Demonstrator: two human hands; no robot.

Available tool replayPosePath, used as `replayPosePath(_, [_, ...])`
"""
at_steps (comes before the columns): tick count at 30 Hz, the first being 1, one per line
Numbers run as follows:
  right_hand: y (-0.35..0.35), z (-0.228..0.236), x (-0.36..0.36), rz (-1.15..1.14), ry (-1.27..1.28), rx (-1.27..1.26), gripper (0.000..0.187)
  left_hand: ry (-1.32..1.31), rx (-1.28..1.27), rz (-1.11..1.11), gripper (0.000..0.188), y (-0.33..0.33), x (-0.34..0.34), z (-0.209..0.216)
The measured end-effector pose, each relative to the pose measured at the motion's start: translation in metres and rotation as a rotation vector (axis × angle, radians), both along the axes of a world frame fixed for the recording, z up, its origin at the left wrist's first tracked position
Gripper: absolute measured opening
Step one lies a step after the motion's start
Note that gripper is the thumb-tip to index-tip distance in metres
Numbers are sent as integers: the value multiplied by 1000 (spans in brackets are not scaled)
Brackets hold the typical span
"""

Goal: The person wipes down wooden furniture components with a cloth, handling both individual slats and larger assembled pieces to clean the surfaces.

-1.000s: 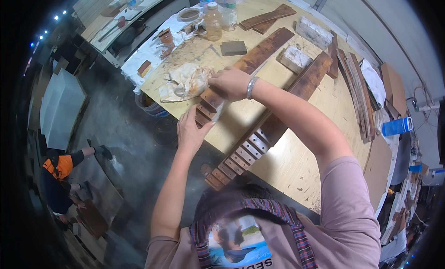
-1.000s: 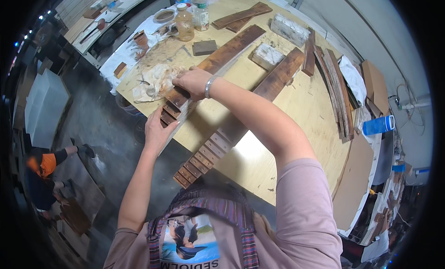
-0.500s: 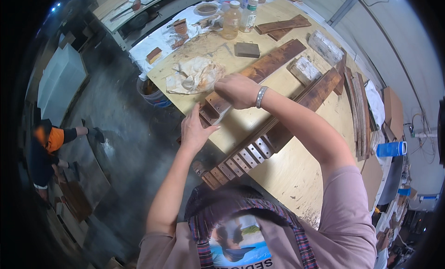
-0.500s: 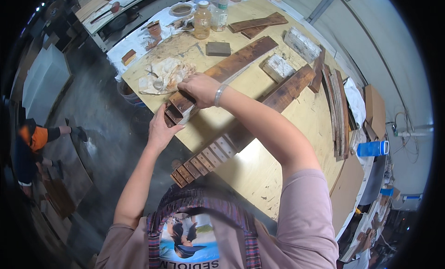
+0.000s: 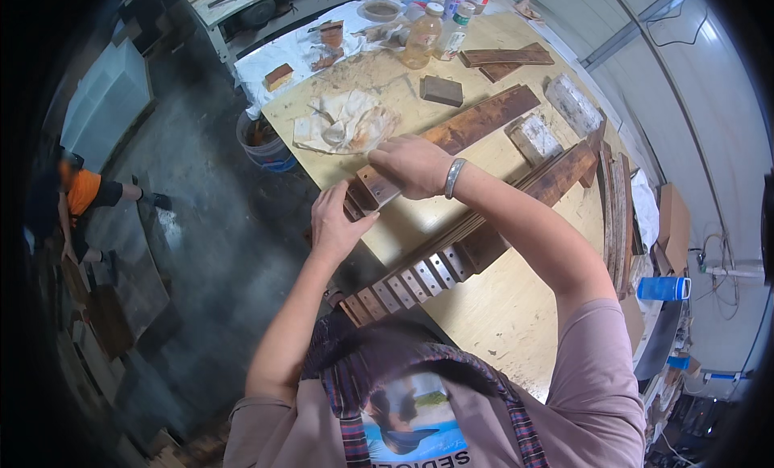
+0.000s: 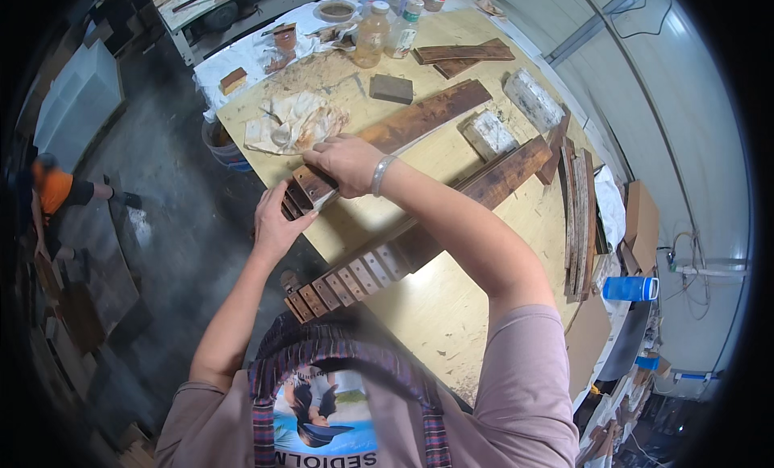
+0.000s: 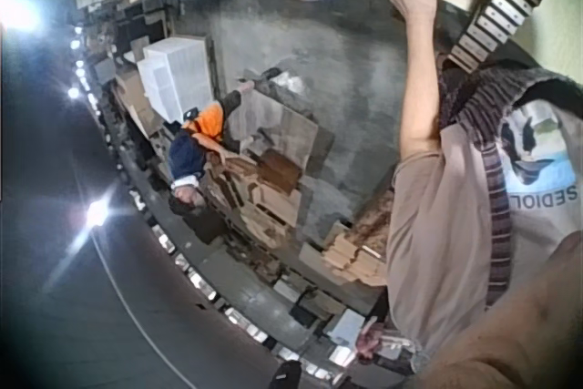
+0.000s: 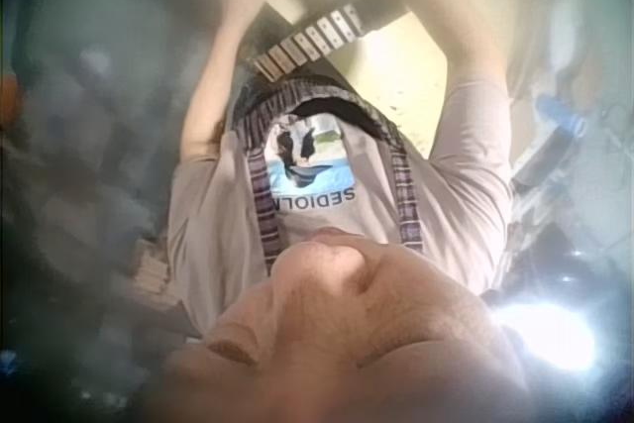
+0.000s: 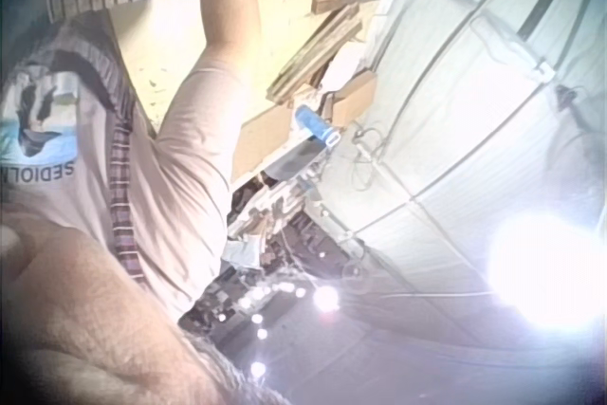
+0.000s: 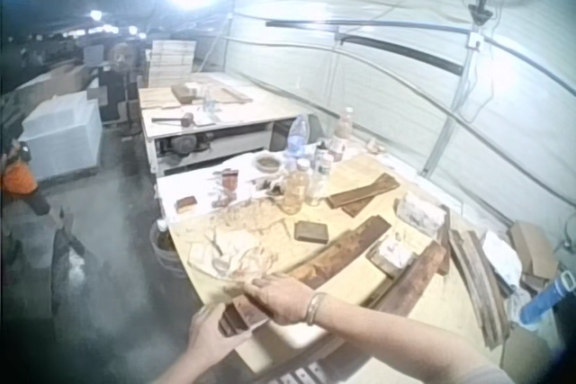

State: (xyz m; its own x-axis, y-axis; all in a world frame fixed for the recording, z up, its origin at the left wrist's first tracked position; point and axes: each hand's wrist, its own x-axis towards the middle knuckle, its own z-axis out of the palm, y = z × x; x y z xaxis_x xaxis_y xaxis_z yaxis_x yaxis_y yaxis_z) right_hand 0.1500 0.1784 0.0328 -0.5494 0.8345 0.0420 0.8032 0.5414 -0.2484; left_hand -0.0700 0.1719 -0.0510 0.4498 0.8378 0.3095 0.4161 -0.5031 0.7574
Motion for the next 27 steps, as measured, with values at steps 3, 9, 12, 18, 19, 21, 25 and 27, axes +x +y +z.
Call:
replayPosePath(3, [-1, 1, -9, -2, -35, -20, 30, -57, -66, -3, 65, -1, -7, -7])
replayPosePath(9, [-1, -5, -14, 9, -12, 18, 32, 101, -5, -22, 67, -3, -16, 5])
replayPosePath(12, [1, -7, -14, 5, -41, 2, 47, 178, 1, -16, 67, 0, -16, 3])
replayPosePath(18, [-2, -5, -20, 14, -24, -7, 31, 87, -39, -4, 70, -1, -21, -5])
replayPosePath(19, [-2, -5, -21, 23, -5, 5, 21, 81, -32, -3, 71, -2, -23, -5])
replayPosePath(21, [-2, -7, -23, 21, -13, 20, 20, 90, -20, 1, 70, -3, -24, -4])
replayPosePath(25, [-2, -10, -24, 19, -10, 49, 19, 144, 27, 19, 67, -6, -23, 1])
replayPosePath(27, [-2, -8, -25, 8, -43, 30, 19, 165, 21, 14, 67, -7, -25, -1])
